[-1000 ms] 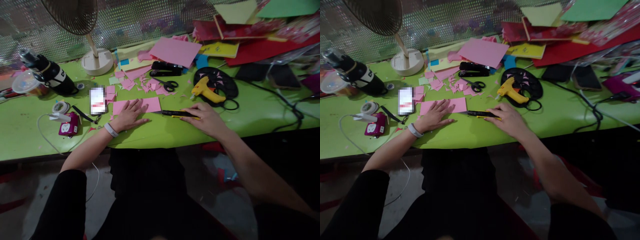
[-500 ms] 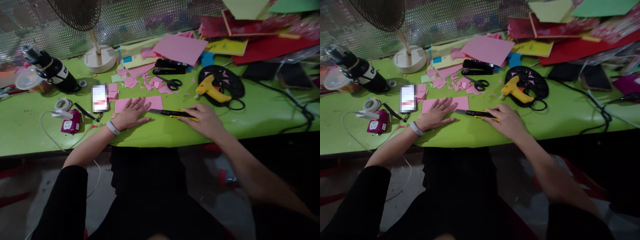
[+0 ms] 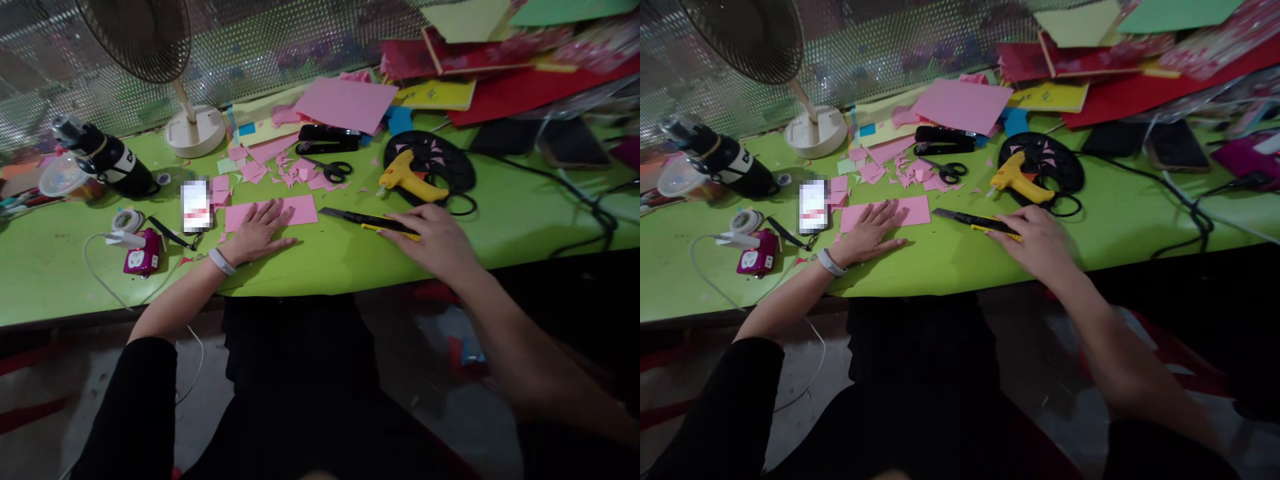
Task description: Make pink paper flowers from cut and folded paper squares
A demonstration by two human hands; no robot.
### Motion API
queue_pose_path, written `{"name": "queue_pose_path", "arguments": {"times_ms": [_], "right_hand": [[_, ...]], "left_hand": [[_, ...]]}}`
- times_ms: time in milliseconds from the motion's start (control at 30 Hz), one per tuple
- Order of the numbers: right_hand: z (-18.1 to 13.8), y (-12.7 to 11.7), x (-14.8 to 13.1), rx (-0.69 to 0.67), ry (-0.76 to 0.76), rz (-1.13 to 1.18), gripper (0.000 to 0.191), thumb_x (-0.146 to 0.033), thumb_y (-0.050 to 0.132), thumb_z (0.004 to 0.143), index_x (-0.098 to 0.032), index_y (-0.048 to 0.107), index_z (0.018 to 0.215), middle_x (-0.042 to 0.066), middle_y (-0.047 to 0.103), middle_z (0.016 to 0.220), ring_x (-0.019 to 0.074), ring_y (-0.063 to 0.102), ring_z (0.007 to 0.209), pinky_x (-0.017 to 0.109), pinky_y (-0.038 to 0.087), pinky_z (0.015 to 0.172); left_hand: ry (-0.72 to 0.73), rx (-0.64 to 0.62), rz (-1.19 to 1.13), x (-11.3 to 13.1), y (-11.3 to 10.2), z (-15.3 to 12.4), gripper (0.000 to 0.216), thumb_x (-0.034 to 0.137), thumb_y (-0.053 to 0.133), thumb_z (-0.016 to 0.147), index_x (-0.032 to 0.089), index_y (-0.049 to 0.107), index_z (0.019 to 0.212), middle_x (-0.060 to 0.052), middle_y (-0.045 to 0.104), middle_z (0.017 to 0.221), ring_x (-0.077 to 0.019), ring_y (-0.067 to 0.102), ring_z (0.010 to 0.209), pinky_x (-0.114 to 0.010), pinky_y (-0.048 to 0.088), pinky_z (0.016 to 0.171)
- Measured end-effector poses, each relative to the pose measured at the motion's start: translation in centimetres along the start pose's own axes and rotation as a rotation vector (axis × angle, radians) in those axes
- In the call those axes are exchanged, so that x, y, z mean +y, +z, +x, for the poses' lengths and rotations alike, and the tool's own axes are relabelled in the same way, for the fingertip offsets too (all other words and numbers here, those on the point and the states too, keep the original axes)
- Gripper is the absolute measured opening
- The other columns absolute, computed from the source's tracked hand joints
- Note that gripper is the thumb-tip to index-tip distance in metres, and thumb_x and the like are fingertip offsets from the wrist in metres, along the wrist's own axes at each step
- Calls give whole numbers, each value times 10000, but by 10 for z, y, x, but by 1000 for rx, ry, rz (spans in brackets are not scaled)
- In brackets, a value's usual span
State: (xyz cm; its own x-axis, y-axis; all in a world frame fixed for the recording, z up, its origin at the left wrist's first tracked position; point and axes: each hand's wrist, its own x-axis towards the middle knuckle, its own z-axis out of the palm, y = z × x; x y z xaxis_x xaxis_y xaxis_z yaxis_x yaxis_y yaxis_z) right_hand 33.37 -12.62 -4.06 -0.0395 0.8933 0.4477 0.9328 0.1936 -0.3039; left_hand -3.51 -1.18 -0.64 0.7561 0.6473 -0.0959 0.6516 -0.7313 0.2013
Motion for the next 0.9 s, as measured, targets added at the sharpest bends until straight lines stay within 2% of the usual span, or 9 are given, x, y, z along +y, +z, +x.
{"name": "queue_pose_path", "arguments": {"times_ms": [267,433,633,700,767,900], "right_hand": [[3,3,-3,-40,16,68,630,-698,467,1015,-198,821,1163,164,672,995,324,666,927,473,561,838],[2,3,-2,-9,40,58,708,-751,434,1003,-179,823,1153,166,677,984,317,675,899,463,565,830],[4,6,-2,-14,61,61,685,-753,450,994,-200,831,1132,170,684,976,322,662,895,481,563,826],[5,6,-3,-10,57,63,700,-761,444,993,-195,830,1135,168,683,971,317,663,883,474,564,819],[7,7,-6,-8,49,71,712,-758,438,999,-181,828,1147,168,682,971,308,668,867,464,568,821],[13,9,-13,-19,32,101,669,-713,461,1014,-172,822,1169,166,683,992,303,683,886,458,579,826]], "left_hand": [[-2,19,-4,-1,3,1,904,832,272,974,329,175,1720,-44,128,1812,-312,86,1690,-552,26,1372],[-5,-6,16,-1,2,0,907,815,272,987,289,187,1722,-66,127,1811,-321,87,1689,-557,28,1371],[-13,5,11,2,-1,0,887,810,274,995,296,213,1716,-71,163,1807,-322,112,1686,-570,54,1366],[-22,6,5,5,-6,1,854,792,285,1007,292,280,1699,-85,218,1795,-333,166,1674,-576,99,1361],[-46,17,6,9,-13,3,788,743,304,1033,273,390,1659,-114,320,1757,-358,277,1629,-582,202,1335],[-85,96,-21,14,-25,14,673,650,420,1033,219,595,1520,-178,558,1539,-373,537,1385,-573,456,1170]]}}
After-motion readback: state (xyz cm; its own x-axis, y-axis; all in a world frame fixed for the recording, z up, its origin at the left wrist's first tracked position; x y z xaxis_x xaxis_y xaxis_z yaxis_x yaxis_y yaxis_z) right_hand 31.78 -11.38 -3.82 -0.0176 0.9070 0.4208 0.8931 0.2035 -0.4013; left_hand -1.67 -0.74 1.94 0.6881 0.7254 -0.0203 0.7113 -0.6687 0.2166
